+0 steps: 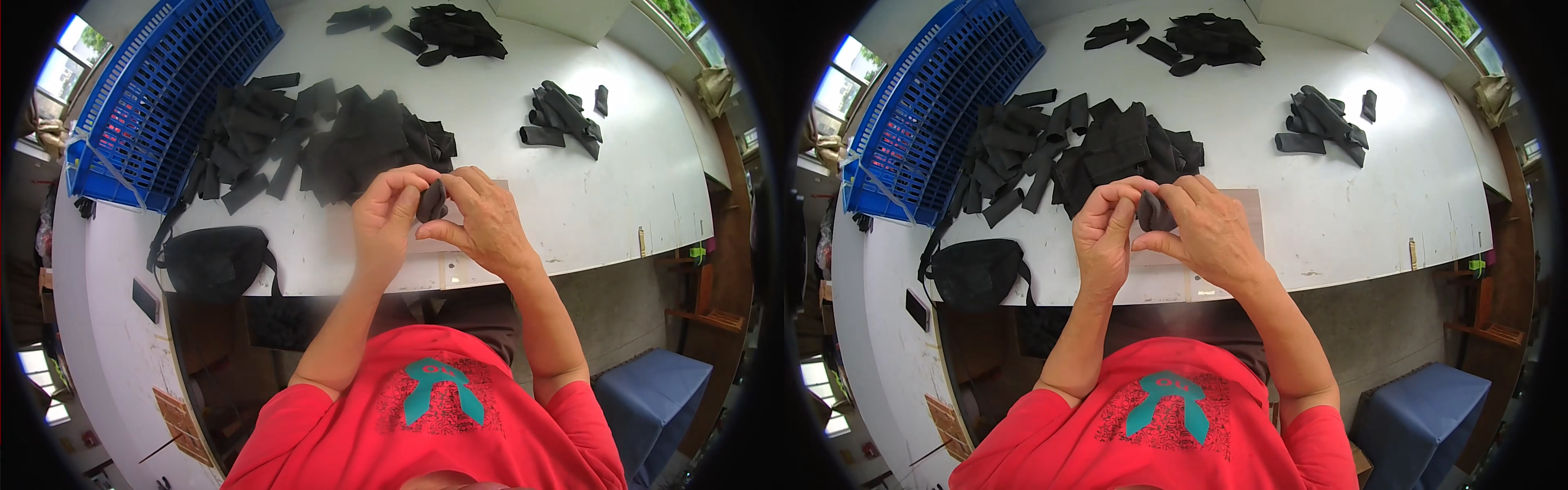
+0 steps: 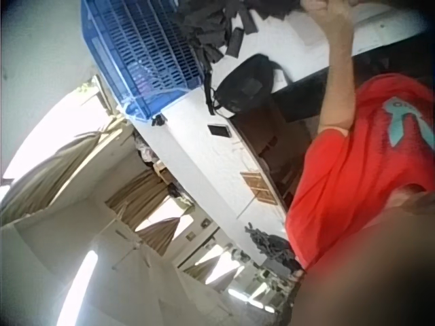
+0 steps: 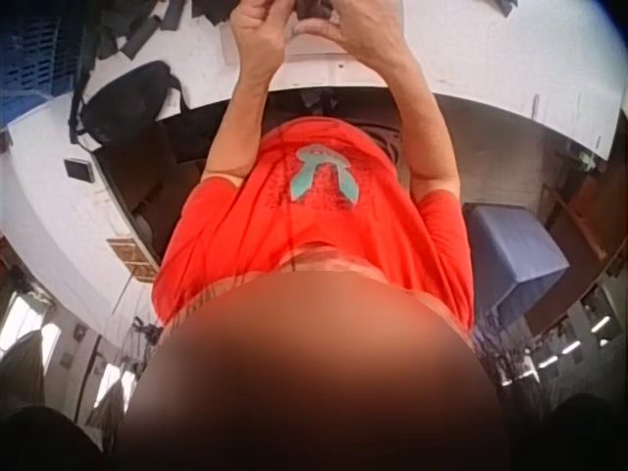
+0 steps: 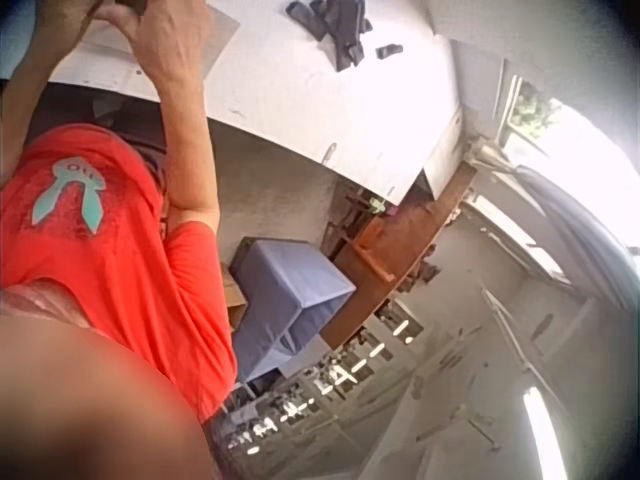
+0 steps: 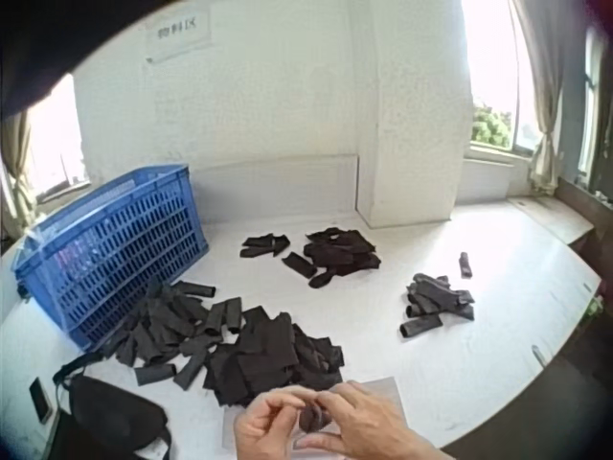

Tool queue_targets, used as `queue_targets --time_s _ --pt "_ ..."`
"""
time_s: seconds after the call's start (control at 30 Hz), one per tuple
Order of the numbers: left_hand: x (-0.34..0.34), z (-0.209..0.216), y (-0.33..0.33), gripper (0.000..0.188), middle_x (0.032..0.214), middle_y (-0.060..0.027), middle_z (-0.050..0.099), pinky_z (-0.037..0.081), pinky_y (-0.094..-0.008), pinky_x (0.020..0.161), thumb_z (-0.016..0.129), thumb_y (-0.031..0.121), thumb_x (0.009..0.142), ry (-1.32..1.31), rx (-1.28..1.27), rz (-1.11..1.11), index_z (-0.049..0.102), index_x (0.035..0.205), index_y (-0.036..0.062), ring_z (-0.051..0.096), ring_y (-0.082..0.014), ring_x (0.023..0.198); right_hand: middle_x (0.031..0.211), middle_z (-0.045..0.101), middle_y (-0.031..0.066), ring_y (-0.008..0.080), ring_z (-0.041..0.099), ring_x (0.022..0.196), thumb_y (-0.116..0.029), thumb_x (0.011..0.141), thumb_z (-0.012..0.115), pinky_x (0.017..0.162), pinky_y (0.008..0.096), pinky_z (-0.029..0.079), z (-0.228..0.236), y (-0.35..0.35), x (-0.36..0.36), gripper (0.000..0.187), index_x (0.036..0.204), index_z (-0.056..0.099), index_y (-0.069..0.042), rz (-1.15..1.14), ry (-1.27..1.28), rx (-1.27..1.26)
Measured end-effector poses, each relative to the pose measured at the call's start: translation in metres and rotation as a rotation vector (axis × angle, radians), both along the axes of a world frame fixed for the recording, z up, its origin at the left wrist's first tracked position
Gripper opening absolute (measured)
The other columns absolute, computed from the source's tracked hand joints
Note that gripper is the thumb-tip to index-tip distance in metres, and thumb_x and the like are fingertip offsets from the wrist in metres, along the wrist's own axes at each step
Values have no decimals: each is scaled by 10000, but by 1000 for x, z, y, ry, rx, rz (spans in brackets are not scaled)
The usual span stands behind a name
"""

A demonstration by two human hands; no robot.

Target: The person is assembling small pieces of black material, likely fabric or synthetic leather, by folding and arranging them on a workbench.

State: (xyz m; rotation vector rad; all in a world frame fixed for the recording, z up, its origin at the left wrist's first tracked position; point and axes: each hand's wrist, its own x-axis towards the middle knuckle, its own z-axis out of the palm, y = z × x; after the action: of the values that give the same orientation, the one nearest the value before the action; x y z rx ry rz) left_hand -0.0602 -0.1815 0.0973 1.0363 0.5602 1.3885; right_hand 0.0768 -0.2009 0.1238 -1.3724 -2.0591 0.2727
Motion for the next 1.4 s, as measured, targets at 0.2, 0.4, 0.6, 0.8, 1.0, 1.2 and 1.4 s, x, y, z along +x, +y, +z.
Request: queue_targets --time_s 0.2,0.4,0.6,0.8,1.0,1.2,1.4 --pt "-8 -4 9 88 893 -43 576 391 -189 637 563 57 818 152 -2 -98 561 882 -4 467 -62 696 719 499 50 214 520 694 -319 628 711 545 322 420 -15 -3 -6 383 832 559 -33 -122 -8 -62" --pt "-2 1 -5 85 848 -26 554 376 -230 737 507 89 861 -131 -71 89 536 866 9 467 -80 783 643 488 25 195 518 637 -236 680 668 499 320 412 -15 1 -10 217 682 536 -63 -167 -129 133" --pt "-9 -30 -3 195 952 -62 557 375 -309 872 601 166 801 -106 -182 -127 526 918 30 513 -131 912 624 496 37 205 523 594 -204 712 636 478 318 409 -62 0 -7 187 656 528 -61 -148 -100 8" --pt "-2 6 23 224 813 -18 548 428 -226 705 712 82 681 208 -53 -310 551 830 39 516 -87 755 628 504 60 235 530 601 -135 739 605 488 344 410 -43 -4 1 130 695 533 -35 -77 140 11" --pt "15 -4 16 175 646 28 476 338 -192 522 699 22 669 663 195 -49 525 673 35 401 -46 599 662 519 86 280 523 623 -65 711 596 517 359 423 -89 2 1 60 721 546 -33 -70 320 -15" --pt "22 2 10 110 719 -17 563 408 -203 597 650 18 710 568 287 25 574 789 10 505 -74 666 699 530 76 262 527 669 -119 749 578 555 365 426 -90 1 0 86 752 549 -38 -121 271 -76" --pt "0 0 7 156 853 -94 612 435 -265 741 588 115 806 131 43 15 605 874 -24 554 -136 770 693 517 73 250 519 680 -156 769 578 580 362 422 -60 -2 -2 124 784 552 -35 -121 205 -88"
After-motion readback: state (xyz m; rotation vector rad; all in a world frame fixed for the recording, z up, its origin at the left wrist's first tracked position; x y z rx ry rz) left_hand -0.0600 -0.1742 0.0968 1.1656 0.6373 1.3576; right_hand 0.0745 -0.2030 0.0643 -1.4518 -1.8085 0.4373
